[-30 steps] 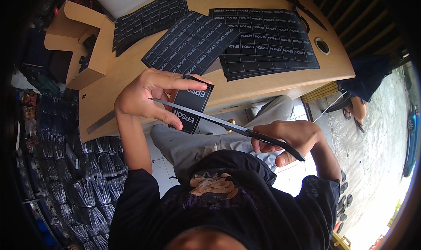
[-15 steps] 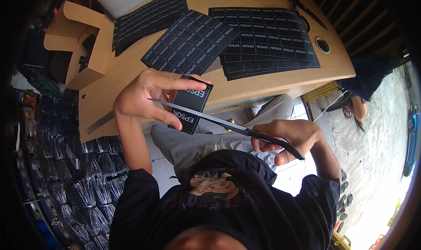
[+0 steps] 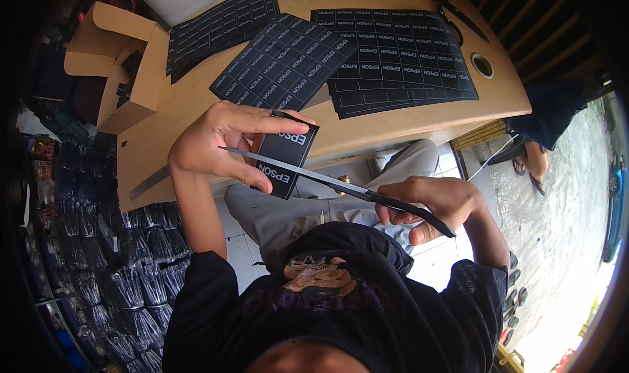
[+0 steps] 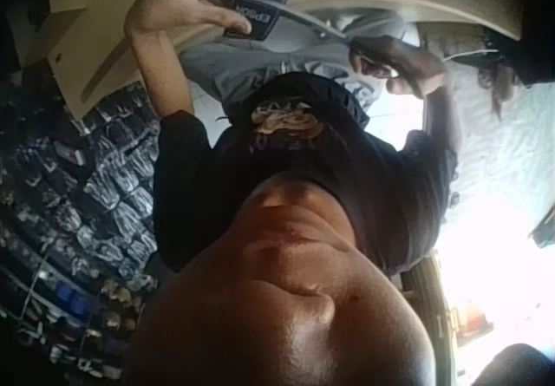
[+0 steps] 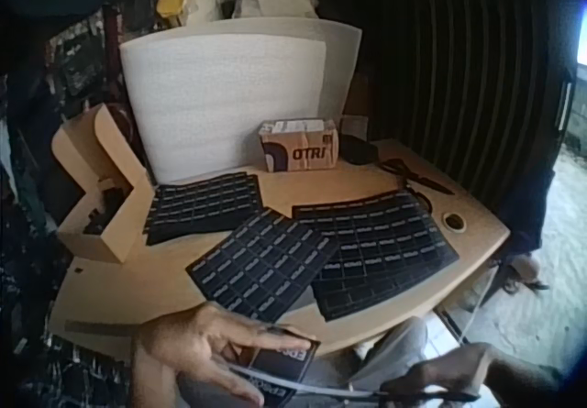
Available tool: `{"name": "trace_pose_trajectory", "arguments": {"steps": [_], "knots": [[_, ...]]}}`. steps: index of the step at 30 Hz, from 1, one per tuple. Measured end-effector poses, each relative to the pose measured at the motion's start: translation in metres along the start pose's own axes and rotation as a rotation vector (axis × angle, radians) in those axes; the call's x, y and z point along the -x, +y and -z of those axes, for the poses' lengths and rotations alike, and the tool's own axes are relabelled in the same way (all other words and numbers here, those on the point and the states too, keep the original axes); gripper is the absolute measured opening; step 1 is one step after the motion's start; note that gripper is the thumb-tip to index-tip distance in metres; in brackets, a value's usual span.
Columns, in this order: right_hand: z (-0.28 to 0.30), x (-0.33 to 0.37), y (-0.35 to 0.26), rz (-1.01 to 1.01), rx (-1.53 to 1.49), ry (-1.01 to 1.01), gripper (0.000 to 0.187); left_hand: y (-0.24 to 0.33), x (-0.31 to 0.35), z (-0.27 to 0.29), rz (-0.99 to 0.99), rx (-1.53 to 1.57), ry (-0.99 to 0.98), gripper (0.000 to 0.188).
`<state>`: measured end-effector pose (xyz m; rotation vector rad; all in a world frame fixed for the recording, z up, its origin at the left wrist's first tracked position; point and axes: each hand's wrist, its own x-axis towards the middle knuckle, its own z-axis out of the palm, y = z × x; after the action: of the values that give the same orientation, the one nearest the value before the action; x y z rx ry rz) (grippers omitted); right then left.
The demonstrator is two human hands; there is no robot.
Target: Cutting individual black labels from a large printed sheet using scissors.
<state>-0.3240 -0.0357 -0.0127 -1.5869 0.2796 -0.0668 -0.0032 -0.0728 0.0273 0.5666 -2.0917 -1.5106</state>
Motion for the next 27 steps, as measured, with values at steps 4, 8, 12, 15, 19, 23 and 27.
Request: {"name": "trace_pose_trajectory", "arguments": {"steps": [4, 8, 12, 15, 19, 23, 27], "knots": [[0.0008, 0.0006, -0.0001, -0.017, 0.011, -0.008, 0.076, 0.0018, 0.0003, -0.0005, 0.007, 0.0, 0.006, 0.068], [-0.0017, 0.0012, -0.0001, -0.038, -0.024, 0.017, 0.076, 0.0017, 0.0004, -0.0001, 0.021, -0.01, 0.011, 0.068], [-0.003, 0.0014, -0.0003, -0.055, -0.024, 0.027, 0.073, 0.0011, 0.0013, -0.0001, 0.02, -0.002, 0.006, 0.068], [-0.004, 0.0007, 0.0015, -0.012, -0.01, 0.034, 0.068, 0.0015, 0.0015, 0.0012, 0.018, -0.054, 0.011, 0.068], [-0.0043, -0.0006, 0.0006, 0.043, 0.031, 0.024, 0.059, 0.003, 0.0015, 0.0024, 0.049, -0.06, 0.003, 0.069], [-0.005, -0.0007, 0.0029, 0.064, 0.033, 0.013, 0.058, 0.0046, 0.0019, 0.0033, 0.099, -0.022, -0.026, 0.071], [-0.0067, -0.0015, -0.0024, 0.053, 0.036, 0.04, 0.059, 0.0041, 0.0023, 0.0042, 0.103, -0.003, -0.037, 0.071]]}}
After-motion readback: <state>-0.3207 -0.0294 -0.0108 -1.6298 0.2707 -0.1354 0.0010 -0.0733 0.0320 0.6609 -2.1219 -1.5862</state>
